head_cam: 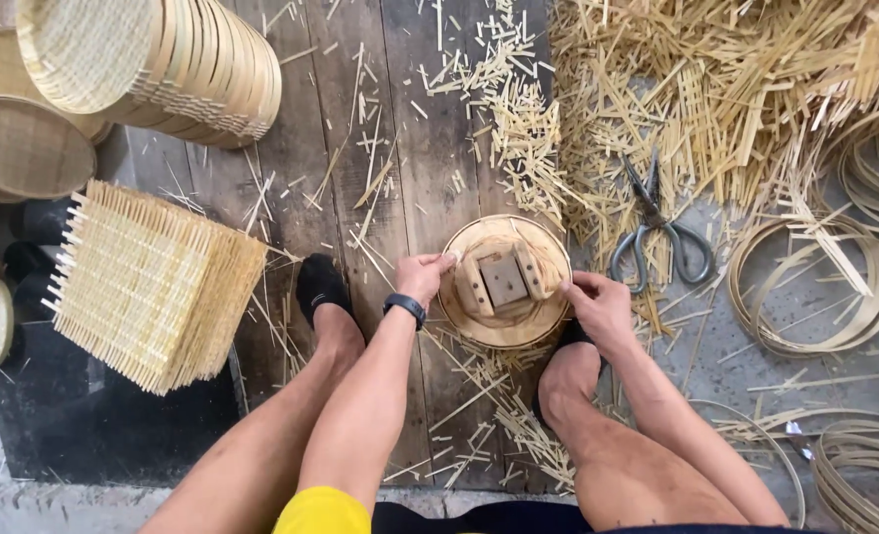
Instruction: The person is weaving and trimming bamboo strips to create circular and square basket components.
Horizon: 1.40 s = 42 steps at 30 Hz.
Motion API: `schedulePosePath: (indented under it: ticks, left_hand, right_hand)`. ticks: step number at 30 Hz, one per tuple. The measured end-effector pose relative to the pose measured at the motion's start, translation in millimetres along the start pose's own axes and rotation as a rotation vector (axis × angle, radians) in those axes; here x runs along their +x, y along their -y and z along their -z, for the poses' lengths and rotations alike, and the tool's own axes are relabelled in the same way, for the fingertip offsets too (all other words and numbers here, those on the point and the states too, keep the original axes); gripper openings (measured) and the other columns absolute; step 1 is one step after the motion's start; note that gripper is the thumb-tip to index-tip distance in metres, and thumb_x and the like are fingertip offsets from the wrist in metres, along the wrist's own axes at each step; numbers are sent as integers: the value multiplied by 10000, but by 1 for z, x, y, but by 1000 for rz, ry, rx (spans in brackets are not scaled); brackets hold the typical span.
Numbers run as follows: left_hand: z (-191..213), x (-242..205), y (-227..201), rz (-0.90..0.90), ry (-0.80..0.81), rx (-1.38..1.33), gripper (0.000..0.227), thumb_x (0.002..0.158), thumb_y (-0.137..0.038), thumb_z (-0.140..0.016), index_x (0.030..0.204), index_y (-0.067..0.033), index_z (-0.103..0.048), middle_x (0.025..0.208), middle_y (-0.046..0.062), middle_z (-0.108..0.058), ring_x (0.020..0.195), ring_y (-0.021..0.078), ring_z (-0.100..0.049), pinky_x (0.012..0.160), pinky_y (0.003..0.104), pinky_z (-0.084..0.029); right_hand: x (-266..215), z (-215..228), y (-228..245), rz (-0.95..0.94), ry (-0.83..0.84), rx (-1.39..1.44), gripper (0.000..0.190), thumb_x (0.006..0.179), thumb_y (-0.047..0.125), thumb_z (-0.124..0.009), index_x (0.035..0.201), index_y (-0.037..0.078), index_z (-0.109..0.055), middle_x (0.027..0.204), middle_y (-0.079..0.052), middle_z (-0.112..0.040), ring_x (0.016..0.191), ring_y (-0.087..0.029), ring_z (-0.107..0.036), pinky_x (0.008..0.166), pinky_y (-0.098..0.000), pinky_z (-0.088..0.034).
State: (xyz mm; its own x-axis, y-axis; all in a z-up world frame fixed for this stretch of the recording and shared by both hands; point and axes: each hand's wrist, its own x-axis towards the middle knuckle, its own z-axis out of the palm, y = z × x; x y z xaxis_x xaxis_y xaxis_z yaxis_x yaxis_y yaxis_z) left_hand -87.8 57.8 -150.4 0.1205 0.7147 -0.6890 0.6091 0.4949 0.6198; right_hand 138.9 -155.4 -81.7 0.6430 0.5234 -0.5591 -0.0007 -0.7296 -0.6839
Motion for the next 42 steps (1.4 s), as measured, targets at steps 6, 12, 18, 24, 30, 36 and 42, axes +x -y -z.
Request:
schedulePosePath:
  ticks: [6, 12, 18, 24, 30, 36, 42]
  left_hand:
    - [8, -57, 50, 298, 400, -752, 282, 1050, -234, -586, 1218, -11, -624, 1130, 141, -755, 937, 245, -738, 837, 419, -619]
    - [-6, -82, 55, 377, 279, -830, 338, 1016, -253, -598, 1265, -26, -610, 1182, 143, -708, 1027, 303, -712, 892, 527, -611]
    - [-8, -114, 19, 459, 265, -931, 390, 1020, -319, -544, 1297, -51, -610, 1218, 149, -732, 1062, 290, -725, 919, 437, -614]
    - [-40, -113, 78, 409, 171, -1016, 273, 1005, -190, -601, 1236, -44, -609, 1175, 139, -714, 1033, 307, -710, 893, 515, -606]
    - [-30, -116, 54, 439, 165, -976, 211, 980, -204, -634, 1156, -88, -652, 1132, 90, -731, 981, 267, -729, 835, 461, -621]
    - [24, -92, 13, -306, 53, 306, 525, 1072, -332, -733, 861, 138, -632, 804, 281, -647, 726, 329, -504, 625, 423, -450]
    - [4, -153, -91, -800, 37, -137, 617, 1095, -579, -518, 1325, -22, -648, 1095, 178, -756, 992, 259, -727, 829, 360, -594]
  right_hand:
    - [-5, -3, -16, -369, 435, 751, 419, 909, 99, -690, 1255, -125, -612, 1094, -225, -741, 821, -248, -786, 720, -341, -648]
    - [7, -26, -17, -363, 260, 436, 244, 940, 64, -675, 1085, -127, -627, 935, -194, -698, 708, -292, -713, 602, -385, -626]
    - [2, -21, -13, -278, 234, 540, 252, 950, 98, -691, 1100, -99, -648, 968, -167, -704, 727, -227, -720, 607, -333, -629]
    - [-5, -34, -25, -288, 247, 370, 293, 938, 87, -700, 1114, -120, -590, 965, -197, -705, 731, -220, -738, 599, -361, -655]
    - [-10, -21, -22, -252, 271, 401, 374, 905, 121, -730, 1150, -127, -593, 989, -222, -707, 753, -272, -724, 598, -372, -644]
    - [-21, 14, 44, 158, 352, 355, 1007, 866, 386, -815, 1566, -11, -209, 1440, -308, -488, 1302, -338, -549, 984, -408, -542]
    - [-30, -3, 98, -51, 224, 443, 1106, 661, 398, -893, 1506, 16, -290, 1435, -254, -484, 1255, -340, -586, 921, -436, -618]
